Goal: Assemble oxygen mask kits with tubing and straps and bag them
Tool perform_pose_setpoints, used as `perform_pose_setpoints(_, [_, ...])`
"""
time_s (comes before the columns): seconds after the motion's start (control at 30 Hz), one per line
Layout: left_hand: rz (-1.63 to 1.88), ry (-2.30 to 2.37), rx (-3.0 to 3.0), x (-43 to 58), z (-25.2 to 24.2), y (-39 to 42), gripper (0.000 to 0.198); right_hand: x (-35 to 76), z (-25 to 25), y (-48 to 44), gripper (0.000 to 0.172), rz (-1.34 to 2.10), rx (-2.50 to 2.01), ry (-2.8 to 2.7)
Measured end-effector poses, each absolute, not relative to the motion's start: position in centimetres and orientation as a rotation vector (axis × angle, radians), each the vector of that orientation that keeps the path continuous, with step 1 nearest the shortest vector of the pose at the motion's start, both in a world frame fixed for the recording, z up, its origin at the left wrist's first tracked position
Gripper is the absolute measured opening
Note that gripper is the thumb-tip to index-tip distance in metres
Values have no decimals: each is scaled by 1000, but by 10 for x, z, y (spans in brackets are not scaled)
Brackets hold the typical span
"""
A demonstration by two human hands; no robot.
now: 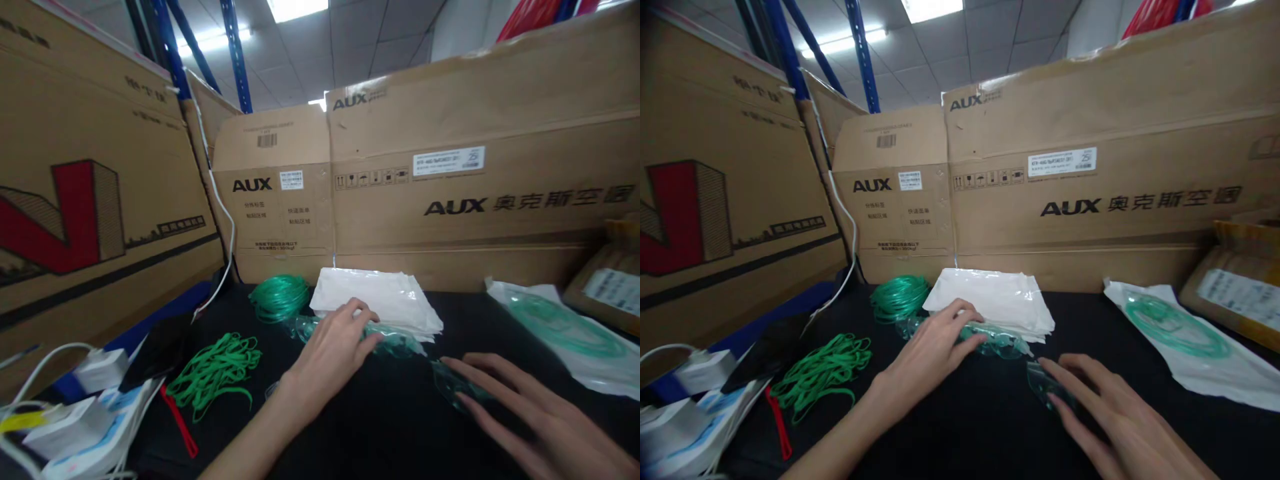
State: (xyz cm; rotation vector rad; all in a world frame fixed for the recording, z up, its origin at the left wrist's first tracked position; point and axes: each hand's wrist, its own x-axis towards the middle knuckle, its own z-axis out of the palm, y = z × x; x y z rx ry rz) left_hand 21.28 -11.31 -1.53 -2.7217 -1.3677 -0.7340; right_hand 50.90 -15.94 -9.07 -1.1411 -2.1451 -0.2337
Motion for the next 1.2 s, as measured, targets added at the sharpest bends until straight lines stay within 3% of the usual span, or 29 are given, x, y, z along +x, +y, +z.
perform_pose_setpoints(0.1, [-828,-1600,-2705,175,-5,-136,14,483,-97,-178,48,-244,-1148,-2162])
perform_pose_setpoints(0.23, [-607,-1946,-2689,126,-12,-161,13,436,-109,-177,40,-285,-1026,-2255])
perform_pose_setpoints(0.43, [-304,-2286,-2604,94,-34,-161,24,407,-111,-160,43,-183,-1128,-2393])
perform_pose_setpoints(0.57, [-269,-2244,-2666,99,-35,-155,22,403,-103,-157,52,-4,-1209,-2434])
perform_pose_setpoints(1.2, [-452,-1884,-2862,153,-53,-160,16,412,-92,-167,50,170,-1246,-2446])
